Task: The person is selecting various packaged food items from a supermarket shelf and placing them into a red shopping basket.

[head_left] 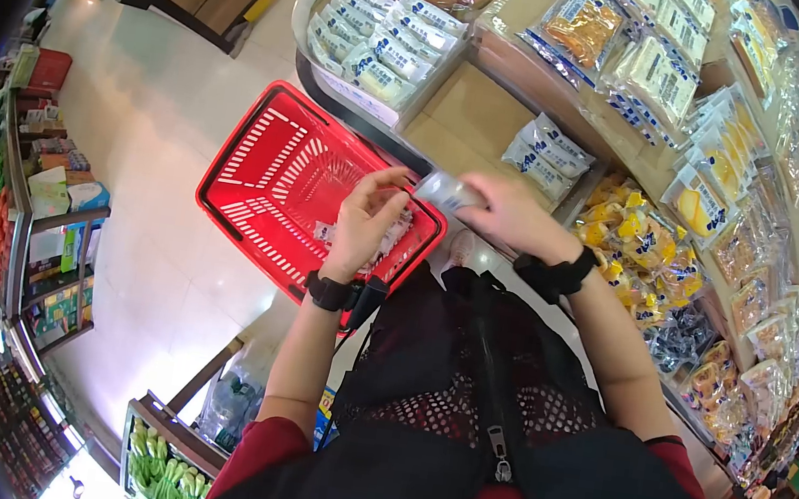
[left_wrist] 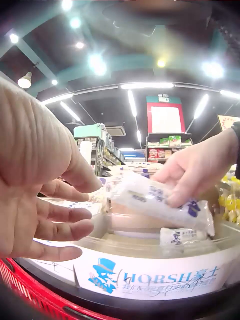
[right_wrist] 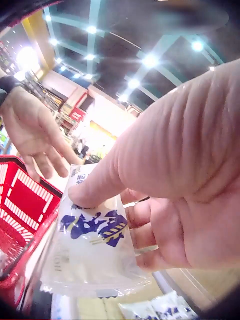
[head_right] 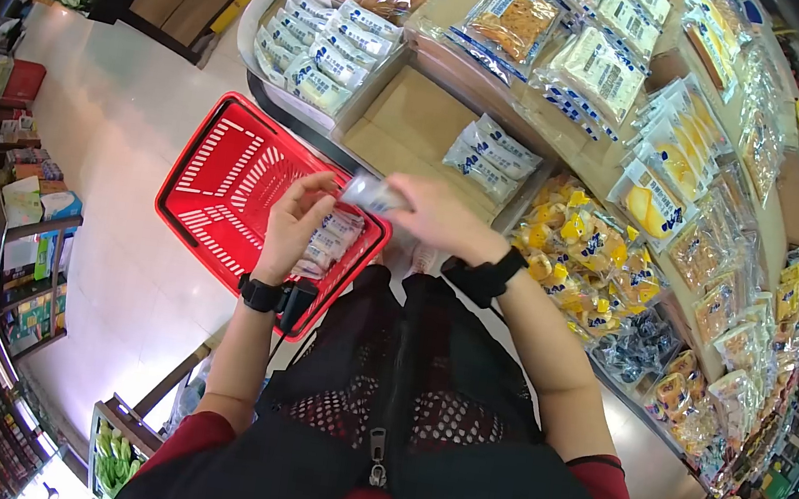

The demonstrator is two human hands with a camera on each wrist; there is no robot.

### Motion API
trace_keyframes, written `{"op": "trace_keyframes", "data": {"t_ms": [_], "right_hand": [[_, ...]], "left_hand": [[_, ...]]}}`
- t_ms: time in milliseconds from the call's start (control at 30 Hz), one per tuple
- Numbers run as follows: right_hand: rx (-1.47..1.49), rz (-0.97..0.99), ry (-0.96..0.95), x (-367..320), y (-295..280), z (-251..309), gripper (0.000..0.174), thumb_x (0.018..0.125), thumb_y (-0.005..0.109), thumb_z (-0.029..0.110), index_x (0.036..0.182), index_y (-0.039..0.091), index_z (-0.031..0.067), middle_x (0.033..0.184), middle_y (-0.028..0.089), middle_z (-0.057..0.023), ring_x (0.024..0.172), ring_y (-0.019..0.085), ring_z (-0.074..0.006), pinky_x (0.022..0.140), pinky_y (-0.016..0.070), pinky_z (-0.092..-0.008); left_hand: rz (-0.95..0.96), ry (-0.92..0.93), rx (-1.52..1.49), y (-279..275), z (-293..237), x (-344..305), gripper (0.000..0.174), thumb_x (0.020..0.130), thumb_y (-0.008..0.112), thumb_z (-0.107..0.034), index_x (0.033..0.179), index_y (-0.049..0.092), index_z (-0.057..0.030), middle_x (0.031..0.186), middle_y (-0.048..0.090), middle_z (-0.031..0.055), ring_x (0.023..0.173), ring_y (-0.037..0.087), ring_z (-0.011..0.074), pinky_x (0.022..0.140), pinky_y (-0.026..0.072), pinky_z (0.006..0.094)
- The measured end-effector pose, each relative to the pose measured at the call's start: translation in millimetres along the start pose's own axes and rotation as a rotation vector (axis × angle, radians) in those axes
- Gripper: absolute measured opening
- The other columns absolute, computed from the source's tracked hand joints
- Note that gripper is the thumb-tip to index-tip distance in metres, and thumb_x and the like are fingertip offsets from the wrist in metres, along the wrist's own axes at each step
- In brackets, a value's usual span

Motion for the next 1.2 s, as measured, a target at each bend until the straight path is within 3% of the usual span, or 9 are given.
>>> {"op": "trace_keyframes", "data": {"t_ms": [200,467,600,700,800,967,1033,1133,1200], "right_hand": [[-0.2,-0.186,0.347,-17.1,-53.4,-93.2,0.033,0.072,0.068,0.018,0.099,0.057,0.0017,0.093,0.062,-0.0217,0.089,0.06,-0.0367,0.075,0.0473,-0.0428],[-0.42,-0.045,0.414,-8.7,-26.6,-140.3,0.029,0.073,0.067,0.017,0.095,0.057,0.002,0.093,0.063,-0.0212,0.091,0.06,-0.0382,0.076,0.0481,-0.0454],[-0.474,-0.169,0.381,-8.3,-39.2,-132.2,0.026,0.074,0.066,0.017,0.093,0.057,0.0021,0.09,0.063,-0.0201,0.09,0.06,-0.0373,0.076,0.0487,-0.0449],[-0.613,-0.33,0.299,-14.0,-54.1,-121.7,0.019,0.077,0.061,0.016,0.09,0.058,0.002,0.088,0.063,-0.019,0.085,0.062,-0.0359,0.071,0.0504,-0.0442],[-0.768,-0.254,0.388,-18.4,-54.0,-141.1,0.014,0.079,0.054,0.013,0.086,0.06,0.0023,0.087,0.063,-0.0181,0.081,0.064,-0.0333,0.066,0.052,-0.0426],[-0.886,-0.214,0.447,-6.9,-38.0,-152.4,0.016,0.08,0.05,0.01,0.085,0.063,0.0038,0.089,0.064,-0.0158,0.079,0.065,-0.0298,0.064,0.0537,-0.0396],[-0.888,-0.244,0.481,-4.5,-35.6,-152.9,0.017,0.08,0.049,0.01,0.086,0.065,0.0042,0.09,0.064,-0.0148,0.08,0.066,-0.0289,0.066,0.0541,-0.039],[-0.899,-0.25,0.504,0.4,-28.1,-142.3,0.018,0.081,0.049,0.011,0.085,0.065,0.0049,0.088,0.066,-0.0147,0.08,0.066,-0.0287,0.066,0.0542,-0.0385],[-0.816,-0.175,0.511,2.1,-29.3,-146.7,0.017,0.08,0.05,0.011,0.085,0.066,0.0061,0.082,0.067,-0.0139,0.077,0.067,-0.0278,0.066,0.0541,-0.0378]], "left_hand": [[-0.214,-0.155,0.035,-72.3,61.8,8.4,0.03,0.089,0.057,-0.014,0.118,0.055,-0.0038,0.105,0.06,0.0041,0.09,0.057,0.0107,0.079,0.047,0.0249],[-0.29,-0.335,0.166,-123.3,134.3,-9.5,0.03,0.088,0.059,-0.018,0.115,0.057,-0.0046,0.103,0.061,0.0041,0.089,0.058,0.011,0.077,0.047,0.0243],[-0.274,-0.166,0.186,-96.2,99.2,9.1,0.028,0.088,0.059,-0.015,0.114,0.057,-0.0025,0.103,0.062,0.0055,0.091,0.059,0.0121,0.08,0.047,0.0245],[-0.153,0.137,0.28,-46.3,35.9,44.1,0.025,0.087,0.06,-0.013,0.109,0.059,-0.0018,0.102,0.064,0.0085,0.087,0.061,0.0131,0.075,0.0479,0.0259],[0.053,0.315,0.429,25.2,-13.7,76.4,0.027,0.084,0.061,-0.014,0.107,0.059,-0.0012,0.098,0.064,0.0125,0.086,0.063,0.0195,0.077,0.0487,0.0298],[0.333,0.293,0.862,119.7,31.5,151.3,0.044,0.078,0.065,-0.028,0.112,0.058,-0.0019,0.103,0.063,0.0173,0.092,0.063,0.0277,0.082,0.0488,0.0348],[0.52,0.02,1.087,139.1,86.1,178.0,0.046,0.075,0.065,-0.033,0.11,0.06,-0.0033,0.102,0.064,0.0185,0.092,0.062,0.0329,0.083,0.0482,0.038],[0.573,-0.137,1.112,140.2,101.8,187.2,0.041,0.072,0.066,-0.032,0.101,0.064,-0.0031,0.097,0.065,0.0195,0.091,0.062,0.0339,0.082,0.0487,0.0388],[0.453,-0.033,1.099,142.0,98.9,196.4,0.035,0.069,0.068,-0.032,0.091,0.066,-0.0043,0.091,0.066,0.019,0.088,0.063,0.0333,0.079,0.0496,0.0391]]}}
Point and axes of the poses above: each hand's wrist, its own x-axis towards the middle knuckle, its own y-axis out of the palm, z = x × y, the point moved 7 cm from there along x, towards the middle knuckle
